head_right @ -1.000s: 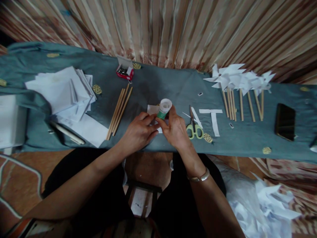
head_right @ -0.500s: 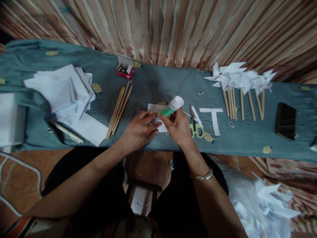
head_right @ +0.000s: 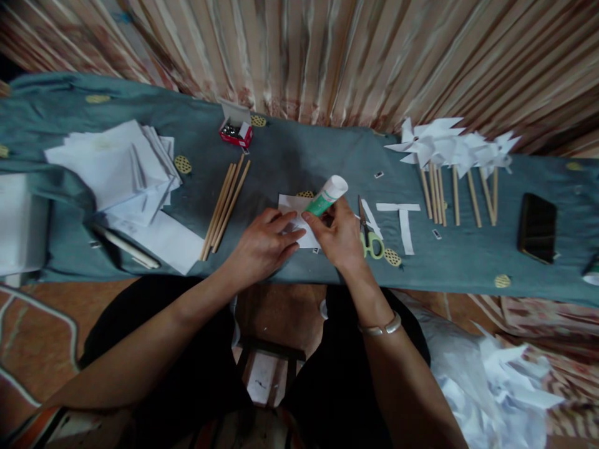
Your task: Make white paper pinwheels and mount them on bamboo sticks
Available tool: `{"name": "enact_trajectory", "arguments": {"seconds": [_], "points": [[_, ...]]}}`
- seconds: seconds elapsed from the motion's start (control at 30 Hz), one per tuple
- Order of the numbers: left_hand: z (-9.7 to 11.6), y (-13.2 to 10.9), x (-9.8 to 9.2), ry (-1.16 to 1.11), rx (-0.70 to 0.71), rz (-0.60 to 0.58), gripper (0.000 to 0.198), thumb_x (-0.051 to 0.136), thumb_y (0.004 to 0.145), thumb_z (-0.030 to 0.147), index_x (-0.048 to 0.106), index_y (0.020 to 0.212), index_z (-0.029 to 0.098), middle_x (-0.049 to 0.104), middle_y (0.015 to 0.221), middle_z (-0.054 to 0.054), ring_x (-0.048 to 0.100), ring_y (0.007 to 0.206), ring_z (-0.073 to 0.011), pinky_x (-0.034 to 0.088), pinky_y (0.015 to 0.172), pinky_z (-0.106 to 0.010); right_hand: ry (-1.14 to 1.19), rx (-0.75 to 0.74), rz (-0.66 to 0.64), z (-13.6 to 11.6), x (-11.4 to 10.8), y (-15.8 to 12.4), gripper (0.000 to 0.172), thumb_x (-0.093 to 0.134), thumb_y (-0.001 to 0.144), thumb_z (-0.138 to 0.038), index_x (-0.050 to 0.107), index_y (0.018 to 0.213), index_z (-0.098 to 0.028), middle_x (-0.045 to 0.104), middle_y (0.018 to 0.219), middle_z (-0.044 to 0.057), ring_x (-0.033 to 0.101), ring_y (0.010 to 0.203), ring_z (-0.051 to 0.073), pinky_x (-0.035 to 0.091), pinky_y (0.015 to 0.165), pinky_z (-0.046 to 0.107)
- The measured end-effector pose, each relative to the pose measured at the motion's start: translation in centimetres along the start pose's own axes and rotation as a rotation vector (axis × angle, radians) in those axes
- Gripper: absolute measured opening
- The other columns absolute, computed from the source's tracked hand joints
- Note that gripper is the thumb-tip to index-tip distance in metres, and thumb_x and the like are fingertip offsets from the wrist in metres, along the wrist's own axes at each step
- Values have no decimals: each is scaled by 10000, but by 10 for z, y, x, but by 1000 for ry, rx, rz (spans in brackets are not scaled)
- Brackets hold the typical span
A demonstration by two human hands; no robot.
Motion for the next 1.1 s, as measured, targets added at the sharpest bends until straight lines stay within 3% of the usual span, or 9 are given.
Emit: {"name": "enact_trajectory", "arguments": {"seconds": [0.7,0.9,1.1], "points": [[2,-1,-2,32,16,10,317,512,972,241,681,1232,175,600,1325,-139,518,1128,-295,506,898,-438,-286,-246,-77,-10,8,-9,459,567,885,-607,584,1098,-201,721,852,83,676,738,271,547,708,434],[1,-1,0,46,18,12,313,501,980,252,691,1215,170,608,1304,-149,522,1125,-299,506,888,-438,-305,-333,-62,-12,8,-15,430,524,926,-588,581,1075,-189,719,971,133,691,892,304,554,767,437],[1,-2,-2,46,26,47,298,536,959,240,699,1202,185,614,1297,-139,526,1103,-287,507,871,-435,-343,-335,-64,-11,8,-16,401,510,942,-564,585,1053,-186,712,954,129,686,893,301,553,758,428]]}}
Point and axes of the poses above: each hand's wrist, its own y-axis towards the middle knuckle, its own x-axis out of the palm, z = x × y, the point moved 7 cm from there along y, towards the middle knuckle
